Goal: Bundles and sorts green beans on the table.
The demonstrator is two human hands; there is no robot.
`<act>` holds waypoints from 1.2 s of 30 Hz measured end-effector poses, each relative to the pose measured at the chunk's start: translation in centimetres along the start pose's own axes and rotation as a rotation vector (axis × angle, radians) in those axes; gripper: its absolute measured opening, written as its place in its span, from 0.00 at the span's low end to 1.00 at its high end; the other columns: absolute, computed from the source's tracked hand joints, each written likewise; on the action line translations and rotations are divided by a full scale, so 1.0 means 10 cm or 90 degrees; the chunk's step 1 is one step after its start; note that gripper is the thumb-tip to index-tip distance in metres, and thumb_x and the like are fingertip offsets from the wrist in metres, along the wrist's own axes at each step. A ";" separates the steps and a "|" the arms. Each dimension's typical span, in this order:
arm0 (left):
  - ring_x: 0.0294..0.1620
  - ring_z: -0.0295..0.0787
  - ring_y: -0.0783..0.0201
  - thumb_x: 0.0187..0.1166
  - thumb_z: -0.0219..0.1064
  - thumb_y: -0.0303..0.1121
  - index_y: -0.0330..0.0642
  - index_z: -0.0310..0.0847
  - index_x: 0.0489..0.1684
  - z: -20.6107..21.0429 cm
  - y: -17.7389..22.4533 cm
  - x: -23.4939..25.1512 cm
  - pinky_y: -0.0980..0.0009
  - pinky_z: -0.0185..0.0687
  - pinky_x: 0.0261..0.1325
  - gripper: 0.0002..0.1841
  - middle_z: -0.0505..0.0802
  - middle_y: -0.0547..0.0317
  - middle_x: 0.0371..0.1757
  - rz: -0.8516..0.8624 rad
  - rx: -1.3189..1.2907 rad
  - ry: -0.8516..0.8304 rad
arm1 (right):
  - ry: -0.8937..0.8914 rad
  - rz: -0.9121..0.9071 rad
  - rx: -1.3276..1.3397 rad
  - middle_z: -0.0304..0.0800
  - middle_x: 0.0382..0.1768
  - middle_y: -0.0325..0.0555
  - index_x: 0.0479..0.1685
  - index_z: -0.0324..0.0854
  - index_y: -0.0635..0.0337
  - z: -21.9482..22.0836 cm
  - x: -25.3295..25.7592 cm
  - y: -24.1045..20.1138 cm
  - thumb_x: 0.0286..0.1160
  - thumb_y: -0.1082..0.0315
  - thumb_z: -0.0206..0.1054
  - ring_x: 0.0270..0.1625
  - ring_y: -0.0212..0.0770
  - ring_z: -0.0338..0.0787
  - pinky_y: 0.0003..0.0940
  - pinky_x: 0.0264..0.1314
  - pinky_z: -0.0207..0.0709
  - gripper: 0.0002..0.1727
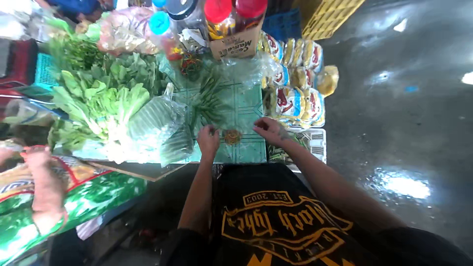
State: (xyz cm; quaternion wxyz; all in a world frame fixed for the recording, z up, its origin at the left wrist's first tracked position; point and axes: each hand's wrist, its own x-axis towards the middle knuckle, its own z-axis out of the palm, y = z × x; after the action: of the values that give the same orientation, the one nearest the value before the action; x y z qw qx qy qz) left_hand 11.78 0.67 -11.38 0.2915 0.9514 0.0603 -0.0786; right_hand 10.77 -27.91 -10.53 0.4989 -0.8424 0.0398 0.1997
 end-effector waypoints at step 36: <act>0.28 0.80 0.66 0.88 0.62 0.38 0.42 0.80 0.58 -0.53 0.00 0.84 0.68 0.81 0.38 0.11 0.85 0.58 0.35 -0.183 -0.717 -0.228 | -0.280 -0.148 -0.730 0.87 0.67 0.56 0.72 0.81 0.51 0.25 2.77 -1.85 0.74 0.63 0.69 0.74 0.63 0.82 0.74 0.75 0.66 0.24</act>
State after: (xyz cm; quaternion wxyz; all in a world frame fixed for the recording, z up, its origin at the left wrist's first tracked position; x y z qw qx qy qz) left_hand 20.62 4.27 -8.57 0.7420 0.6054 0.1709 -0.2318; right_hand 40.39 -12.83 -6.78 -0.0176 -0.9141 -0.2694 0.3026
